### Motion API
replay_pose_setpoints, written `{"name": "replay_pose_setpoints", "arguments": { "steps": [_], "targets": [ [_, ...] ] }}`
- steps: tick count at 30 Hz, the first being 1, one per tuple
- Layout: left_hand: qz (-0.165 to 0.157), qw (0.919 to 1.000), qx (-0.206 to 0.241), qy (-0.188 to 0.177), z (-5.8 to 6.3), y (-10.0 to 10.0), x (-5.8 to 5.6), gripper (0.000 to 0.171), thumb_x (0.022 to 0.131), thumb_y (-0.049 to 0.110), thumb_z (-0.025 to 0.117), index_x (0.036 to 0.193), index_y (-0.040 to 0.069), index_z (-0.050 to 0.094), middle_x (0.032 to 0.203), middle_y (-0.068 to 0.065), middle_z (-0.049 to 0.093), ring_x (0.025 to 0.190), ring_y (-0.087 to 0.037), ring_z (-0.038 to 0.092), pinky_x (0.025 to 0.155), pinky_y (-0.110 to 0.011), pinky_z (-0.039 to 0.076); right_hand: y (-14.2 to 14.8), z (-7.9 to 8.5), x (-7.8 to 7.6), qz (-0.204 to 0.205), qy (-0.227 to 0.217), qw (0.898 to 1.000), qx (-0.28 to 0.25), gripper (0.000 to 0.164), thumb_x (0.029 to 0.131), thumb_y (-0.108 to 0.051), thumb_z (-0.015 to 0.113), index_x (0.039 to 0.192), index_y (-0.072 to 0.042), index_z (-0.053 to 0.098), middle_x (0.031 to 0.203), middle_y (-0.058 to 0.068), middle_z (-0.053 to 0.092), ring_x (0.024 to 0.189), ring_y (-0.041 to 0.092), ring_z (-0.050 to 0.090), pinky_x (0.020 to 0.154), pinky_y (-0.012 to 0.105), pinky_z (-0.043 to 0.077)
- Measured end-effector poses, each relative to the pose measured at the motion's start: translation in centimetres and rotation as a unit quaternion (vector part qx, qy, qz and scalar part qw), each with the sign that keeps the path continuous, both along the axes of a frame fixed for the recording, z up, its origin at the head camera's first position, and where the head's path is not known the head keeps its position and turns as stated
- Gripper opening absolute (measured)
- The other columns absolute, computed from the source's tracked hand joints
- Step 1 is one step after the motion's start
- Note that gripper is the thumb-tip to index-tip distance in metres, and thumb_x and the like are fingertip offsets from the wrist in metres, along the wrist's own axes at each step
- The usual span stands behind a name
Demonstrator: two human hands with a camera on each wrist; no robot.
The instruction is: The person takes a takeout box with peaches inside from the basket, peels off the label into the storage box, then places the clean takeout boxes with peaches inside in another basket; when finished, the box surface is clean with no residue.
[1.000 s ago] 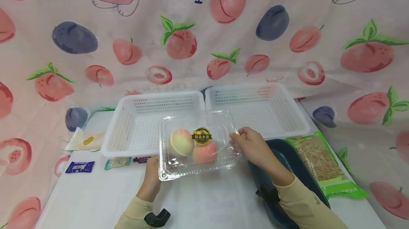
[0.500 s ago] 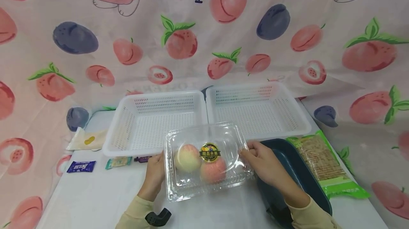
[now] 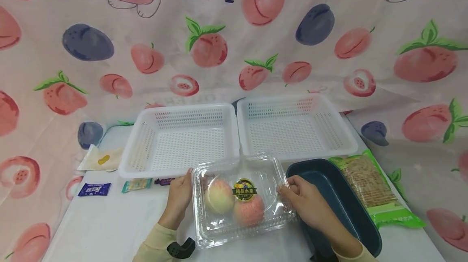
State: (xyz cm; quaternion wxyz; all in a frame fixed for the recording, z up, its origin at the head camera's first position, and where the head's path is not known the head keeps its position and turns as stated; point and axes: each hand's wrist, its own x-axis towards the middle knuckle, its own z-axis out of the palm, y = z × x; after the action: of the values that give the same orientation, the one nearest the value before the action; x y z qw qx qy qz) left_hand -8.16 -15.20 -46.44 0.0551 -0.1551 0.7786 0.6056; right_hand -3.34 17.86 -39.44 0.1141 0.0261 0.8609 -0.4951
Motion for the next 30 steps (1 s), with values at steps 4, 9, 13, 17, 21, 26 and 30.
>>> {"name": "replay_pose_setpoints", "arguments": {
  "steps": [4,9,13,17,21,26,30],
  "targets": [
    [0.000,0.9999,0.013,0.004,-0.1,0.1,0.0,0.057,0.114,0.039,0.041,0.102,-0.006,0.075,0.094,-0.013,0.077,0.088,-0.018,0.073,0.077,-0.027,0.062,0.1,-0.7,0.3,-0.007,-0.007,1.000,-0.001,0.031,0.103,-0.025,0.065,0.119,0.001,0.064,0.076,0.002,0.068,0.071,0.014,0.062,0.059,0.026,0.052],
    [0.001,0.9997,0.022,0.006,-0.1,0.1,-0.1,0.057,0.114,0.038,0.039,0.118,-0.010,0.070,0.111,-0.023,0.076,0.095,-0.021,0.076,0.080,-0.027,0.065,0.1,-1.2,0.3,-0.012,-0.011,1.000,0.005,0.030,0.102,-0.025,0.067,0.118,0.001,0.064,0.077,0.002,0.069,0.068,0.014,0.059,0.056,0.026,0.049],
    [0.007,0.9993,0.037,-0.001,-0.1,0.1,-0.1,0.056,0.114,0.036,0.041,0.114,-0.012,0.070,0.101,-0.015,0.074,0.082,-0.012,0.070,0.073,-0.021,0.062,0.0,-1.5,0.4,-0.009,-0.011,1.000,0.027,0.033,0.102,-0.027,0.066,0.118,0.002,0.064,0.076,0.001,0.064,0.065,0.014,0.054,0.052,0.026,0.045],
    [0.002,0.9988,0.048,-0.001,-0.1,0.2,-0.2,0.056,0.114,0.035,0.042,0.112,-0.013,0.070,0.096,-0.012,0.073,0.077,-0.011,0.068,0.070,-0.019,0.061,0.1,-2.0,0.5,-0.010,-0.016,0.999,0.034,0.035,0.102,-0.028,0.066,0.118,0.004,0.063,0.077,0.001,0.064,0.066,0.014,0.054,0.052,0.027,0.046],
    [-0.006,0.9987,0.050,0.002,-0.2,0.2,-0.2,0.056,0.115,0.035,0.041,0.111,-0.012,0.071,0.095,-0.012,0.076,0.078,-0.011,0.071,0.072,-0.020,0.062,0.3,-2.0,0.9,-0.019,-0.023,0.999,0.043,0.035,0.102,-0.028,0.066,0.118,0.003,0.063,0.079,0.001,0.067,0.067,0.014,0.057,0.053,0.027,0.048],
    [-0.015,0.9965,0.081,0.013,-0.4,0.3,-0.4,0.056,0.115,0.031,0.039,0.109,-0.013,0.073,0.096,-0.017,0.079,0.079,-0.012,0.076,0.075,-0.024,0.065,0.8,-1.5,1.8,-0.016,-0.038,0.997,0.060,0.042,0.101,-0.034,0.067,0.121,0.003,0.062,0.082,0.001,0.070,0.068,0.014,0.059,0.056,0.028,0.050],
    [-0.019,0.9944,0.101,0.026,-0.4,0.2,-0.5,0.057,0.116,0.029,0.038,0.109,-0.015,0.072,0.101,-0.024,0.078,0.080,-0.015,0.078,0.077,-0.028,0.066,0.8,-1.9,1.7,-0.012,-0.055,0.996,0.062,0.044,0.102,-0.036,0.067,0.121,0.004,0.061,0.072,0.002,0.059,0.060,0.015,0.053,0.053,0.028,0.046]
  ]
}}
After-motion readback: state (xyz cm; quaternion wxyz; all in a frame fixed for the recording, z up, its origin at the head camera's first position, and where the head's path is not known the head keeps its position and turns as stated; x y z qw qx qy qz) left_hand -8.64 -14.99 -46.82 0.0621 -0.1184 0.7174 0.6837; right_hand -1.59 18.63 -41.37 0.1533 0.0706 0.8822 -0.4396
